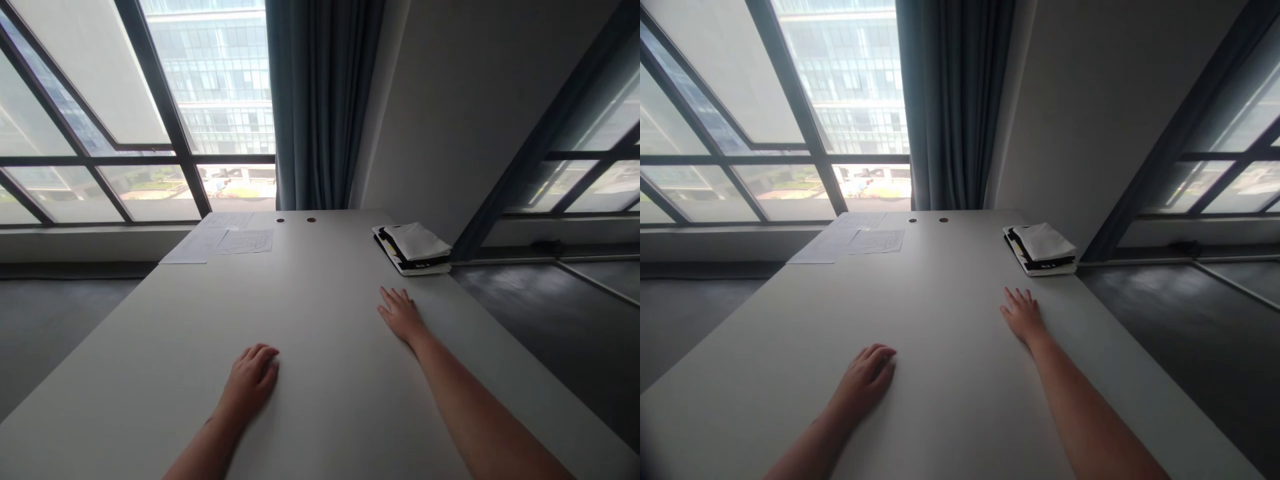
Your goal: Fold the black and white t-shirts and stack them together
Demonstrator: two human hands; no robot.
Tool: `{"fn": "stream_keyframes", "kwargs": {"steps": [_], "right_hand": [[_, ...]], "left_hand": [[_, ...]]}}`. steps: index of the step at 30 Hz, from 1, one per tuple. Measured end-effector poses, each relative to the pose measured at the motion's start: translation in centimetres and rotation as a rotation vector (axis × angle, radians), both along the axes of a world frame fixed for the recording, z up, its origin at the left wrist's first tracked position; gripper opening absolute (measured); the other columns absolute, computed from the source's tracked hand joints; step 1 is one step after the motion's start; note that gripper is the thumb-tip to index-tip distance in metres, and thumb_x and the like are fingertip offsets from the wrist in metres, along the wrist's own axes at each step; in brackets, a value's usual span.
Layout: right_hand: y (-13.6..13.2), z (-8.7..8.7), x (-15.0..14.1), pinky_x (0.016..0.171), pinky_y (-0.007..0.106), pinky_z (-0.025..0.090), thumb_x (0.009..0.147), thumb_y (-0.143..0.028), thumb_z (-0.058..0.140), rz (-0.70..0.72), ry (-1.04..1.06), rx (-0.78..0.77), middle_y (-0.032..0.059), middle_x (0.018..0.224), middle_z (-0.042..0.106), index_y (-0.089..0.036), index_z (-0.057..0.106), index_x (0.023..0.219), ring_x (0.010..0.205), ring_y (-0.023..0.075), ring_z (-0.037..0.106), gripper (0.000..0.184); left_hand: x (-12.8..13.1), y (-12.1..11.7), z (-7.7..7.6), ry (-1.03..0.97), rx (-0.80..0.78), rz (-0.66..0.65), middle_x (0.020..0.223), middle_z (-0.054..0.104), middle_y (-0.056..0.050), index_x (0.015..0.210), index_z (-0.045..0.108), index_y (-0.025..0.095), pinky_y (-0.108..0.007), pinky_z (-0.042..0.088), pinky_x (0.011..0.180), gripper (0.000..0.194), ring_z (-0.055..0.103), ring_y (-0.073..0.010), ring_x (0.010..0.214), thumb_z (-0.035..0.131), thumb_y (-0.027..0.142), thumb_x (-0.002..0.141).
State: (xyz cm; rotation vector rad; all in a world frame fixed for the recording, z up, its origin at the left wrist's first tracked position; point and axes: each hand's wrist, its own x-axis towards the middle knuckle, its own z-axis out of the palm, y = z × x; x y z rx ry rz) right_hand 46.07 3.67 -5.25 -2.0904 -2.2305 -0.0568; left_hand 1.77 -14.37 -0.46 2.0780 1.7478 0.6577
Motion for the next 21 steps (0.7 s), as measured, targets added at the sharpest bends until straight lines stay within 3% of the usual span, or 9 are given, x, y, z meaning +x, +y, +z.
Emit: {"fn": "stream_keyframes", "kwargs": {"steps": [3, 7, 10, 14, 21], "right_hand": [[-3.8, 0.4, -2.8, 0.125, 0.061, 0.014, 0.104, -0.05, 0.032, 0.051, 0.026, -0.078, 0.0085, 0.171, 0.021, -0.029, 0.027, 0.167, 0.157, 0.0343, 0.017, 0.066], [-7.2, 1.2, -7.7, 0.127, 0.057, 0.002, 0.103, -0.051, 0.032, 0.116, 0.057, -0.142, 0.0126, 0.172, 0.01, -0.018, 0.025, 0.167, 0.159, 0.0323, 0.009, 0.073], [-9.3, 1.6, -11.4, 0.127, 0.056, -0.001, 0.102, -0.053, 0.03, 0.16, 0.101, -0.174, 0.0139, 0.172, 0.005, -0.011, 0.02, 0.168, 0.16, 0.031, 0.004, 0.079], [-12.3, 2.3, -15.6, 0.127, 0.057, -0.004, 0.102, -0.056, 0.027, 0.245, 0.142, -0.205, 0.014, 0.172, 0.002, -0.008, 0.018, 0.168, 0.16, 0.0308, 0.001, 0.081], [-17.3, 3.7, -19.4, 0.128, 0.051, -0.002, 0.103, -0.055, 0.027, 0.309, 0.145, -0.22, 0.0139, 0.171, 0.002, -0.006, 0.018, 0.167, 0.16, 0.0278, 0.001, 0.081]], "left_hand": [[2.0, 0.7, 0.4, 0.144, 0.017, 0.096, 0.128, 0.067, -0.008, 0.12, 0.069, 0.028, -0.05, 0.048, 0.108, 0.032, 0.06, -0.0272, 0.122, 0.053, 0.029, 0.094], [4.7, 2.0, 0.2, 0.294, 0.029, 0.144, 0.148, 0.057, -0.009, 0.138, 0.062, 0.03, -0.056, 0.033, 0.123, 0.044, 0.051, -0.0279, 0.137, 0.047, 0.033, 0.096], [5.7, 3.3, -0.3, 0.362, -0.056, 0.139, 0.167, 0.038, -0.007, 0.154, 0.047, 0.031, -0.062, 0.018, 0.129, 0.056, 0.032, -0.0296, 0.154, 0.04, 0.039, 0.099], [5.7, 4.3, -0.7, 0.418, -0.134, 0.094, 0.174, 0.018, -0.006, 0.163, 0.031, 0.029, -0.065, 0.012, 0.129, 0.065, 0.015, -0.0309, 0.161, 0.029, 0.048, 0.101], [5.1, 1.9, -0.9, 0.472, -0.133, 0.033, 0.174, 0.014, -0.006, 0.165, 0.026, 0.027, -0.057, 0.014, 0.131, 0.068, 0.013, -0.03, 0.162, 0.025, 0.052, 0.101]]}}
